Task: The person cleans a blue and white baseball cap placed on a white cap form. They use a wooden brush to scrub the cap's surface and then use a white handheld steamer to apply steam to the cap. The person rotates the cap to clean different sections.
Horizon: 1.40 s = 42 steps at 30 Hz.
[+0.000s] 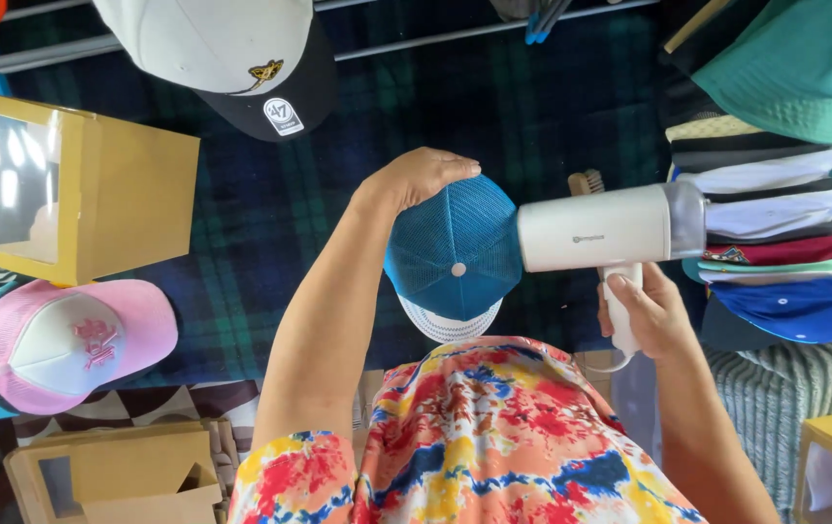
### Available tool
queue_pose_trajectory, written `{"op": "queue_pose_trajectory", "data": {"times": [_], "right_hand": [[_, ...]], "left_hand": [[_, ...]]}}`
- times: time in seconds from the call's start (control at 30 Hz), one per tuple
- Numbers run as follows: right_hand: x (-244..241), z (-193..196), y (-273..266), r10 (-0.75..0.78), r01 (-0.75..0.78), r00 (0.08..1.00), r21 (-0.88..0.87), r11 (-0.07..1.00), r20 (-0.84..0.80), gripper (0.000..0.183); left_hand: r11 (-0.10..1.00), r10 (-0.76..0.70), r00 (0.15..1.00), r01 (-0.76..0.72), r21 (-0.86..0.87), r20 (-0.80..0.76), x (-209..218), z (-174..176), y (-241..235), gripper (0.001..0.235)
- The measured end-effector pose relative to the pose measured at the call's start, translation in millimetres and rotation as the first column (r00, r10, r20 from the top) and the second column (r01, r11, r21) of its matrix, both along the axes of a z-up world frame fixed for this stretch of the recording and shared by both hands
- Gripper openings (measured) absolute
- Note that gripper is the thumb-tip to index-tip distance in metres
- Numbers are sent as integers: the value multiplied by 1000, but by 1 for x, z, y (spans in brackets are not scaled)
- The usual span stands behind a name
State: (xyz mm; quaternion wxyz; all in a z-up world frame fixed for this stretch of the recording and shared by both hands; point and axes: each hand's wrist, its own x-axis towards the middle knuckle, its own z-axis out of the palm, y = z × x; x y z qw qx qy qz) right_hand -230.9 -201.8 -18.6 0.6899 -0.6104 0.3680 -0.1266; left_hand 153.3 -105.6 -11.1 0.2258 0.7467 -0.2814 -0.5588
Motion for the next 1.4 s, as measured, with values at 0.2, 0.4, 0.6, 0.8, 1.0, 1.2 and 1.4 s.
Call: {"op": "queue_pose_trajectory", "data": {"times": [0.2, 0.4, 0.6, 0.8, 1.0, 1.2, 1.4], "right_hand": [[67, 108, -20, 156, -418, 796, -343, 841, -585, 28], [72, 131, -19, 243, -564, 772, -457, 688, -587, 31], [24, 115, 6, 224, -542, 835, -681, 492, -503, 25], [71, 128, 15, 231, -564, 826, -767, 307, -514, 37], [60, 138, 8, 282, -634, 773, -692, 345, -568, 35], [16, 118, 17, 164, -654, 730, -607, 452, -664, 30], [62, 129, 12, 243, -619, 785, -728, 296, -569, 39]], "left_hand": [[979, -166, 983, 174, 102, -82, 5, 45, -11, 60], [966, -38, 994, 63, 250, -103, 0, 79, -10, 74], [958, 23, 993, 11, 287, -115, 0, 84, -10, 74], [962, 35, 996, -14, 272, -76, -1, 73, -13, 79], [956, 48, 995, -19, 293, -90, 0, 89, -6, 83], [983, 34, 993, -13, 185, -110, 0, 56, -8, 72], [966, 68, 994, -45, 254, -82, -1, 73, -9, 84]]}}
